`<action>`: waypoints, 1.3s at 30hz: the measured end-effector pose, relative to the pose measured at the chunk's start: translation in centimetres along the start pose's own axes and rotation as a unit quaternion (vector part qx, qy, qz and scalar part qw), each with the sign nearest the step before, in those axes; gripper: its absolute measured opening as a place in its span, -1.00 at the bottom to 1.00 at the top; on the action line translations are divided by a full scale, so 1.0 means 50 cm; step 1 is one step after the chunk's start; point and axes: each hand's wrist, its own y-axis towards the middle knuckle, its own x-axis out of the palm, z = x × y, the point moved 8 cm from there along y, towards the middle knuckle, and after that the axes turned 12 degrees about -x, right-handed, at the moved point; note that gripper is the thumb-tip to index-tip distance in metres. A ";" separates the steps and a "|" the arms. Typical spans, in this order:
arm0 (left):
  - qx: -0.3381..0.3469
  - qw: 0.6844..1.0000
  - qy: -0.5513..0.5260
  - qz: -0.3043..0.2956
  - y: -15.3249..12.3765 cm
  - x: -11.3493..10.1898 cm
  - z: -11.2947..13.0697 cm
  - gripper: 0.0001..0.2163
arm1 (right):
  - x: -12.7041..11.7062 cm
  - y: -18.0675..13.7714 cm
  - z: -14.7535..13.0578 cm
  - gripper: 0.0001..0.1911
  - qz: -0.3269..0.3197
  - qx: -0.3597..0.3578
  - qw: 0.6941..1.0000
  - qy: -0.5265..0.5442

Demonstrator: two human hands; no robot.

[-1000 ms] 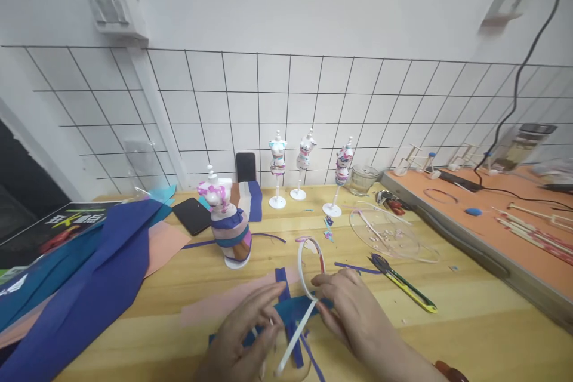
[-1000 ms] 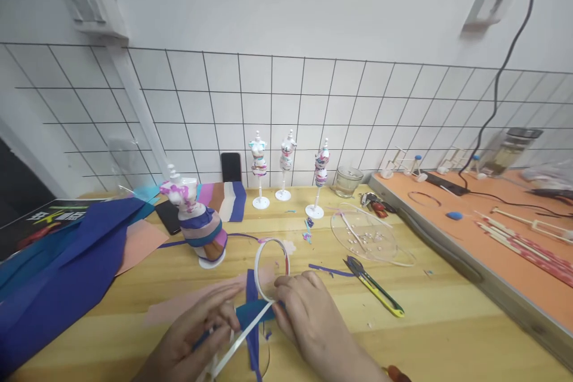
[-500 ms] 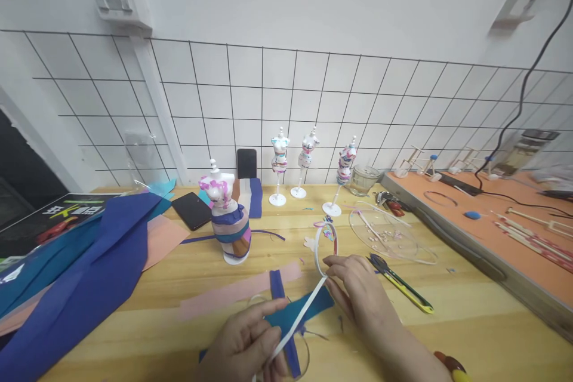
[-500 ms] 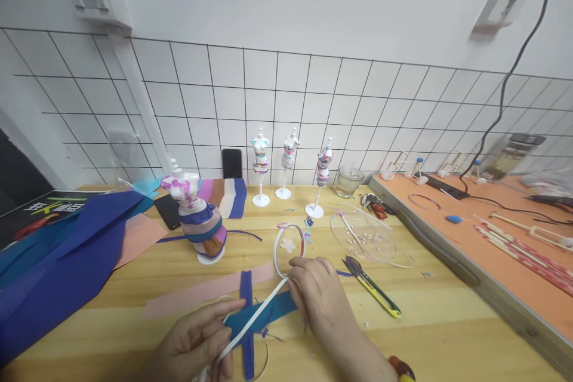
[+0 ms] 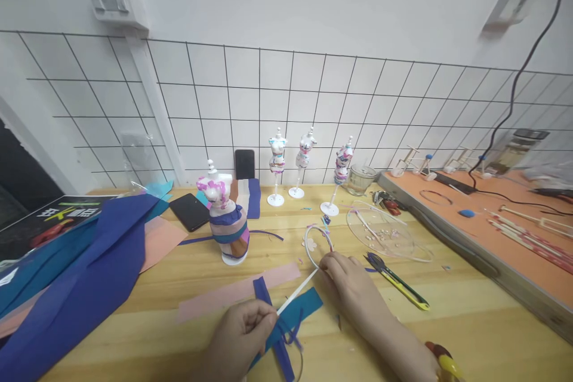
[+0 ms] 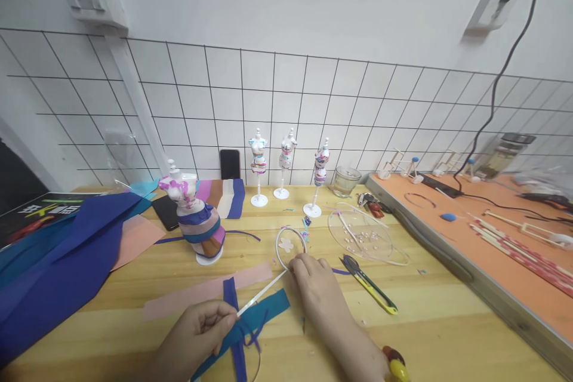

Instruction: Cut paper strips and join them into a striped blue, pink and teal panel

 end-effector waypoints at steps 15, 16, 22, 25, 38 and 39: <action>0.019 0.995 0.075 0.060 0.032 -0.013 -0.035 -0.74 | 0.052 -0.009 0.026 -0.84 -0.086 0.062 0.994 -0.001; 0.018 0.996 0.071 0.056 0.032 -0.013 -0.034 -0.74 | 0.053 -0.010 0.027 -0.83 -0.087 0.068 0.994 0.007; 0.040 0.993 0.101 0.051 0.019 -0.009 -0.021 -0.81 | 0.049 -0.009 0.027 -0.75 -0.096 0.087 0.990 0.055; 0.057 0.987 0.132 0.068 0.010 -0.010 -0.011 -0.84 | 0.023 -0.020 0.051 -0.75 -0.108 0.101 0.988 0.044; 0.084 0.974 0.173 0.119 -0.003 -0.013 0.017 -0.79 | -0.031 -0.155 0.229 -0.75 -0.114 0.319 0.936 -0.093; 0.087 0.973 0.175 0.119 -0.002 -0.013 0.016 -0.78 | -0.040 -0.153 0.232 -0.75 -0.103 0.321 0.937 -0.092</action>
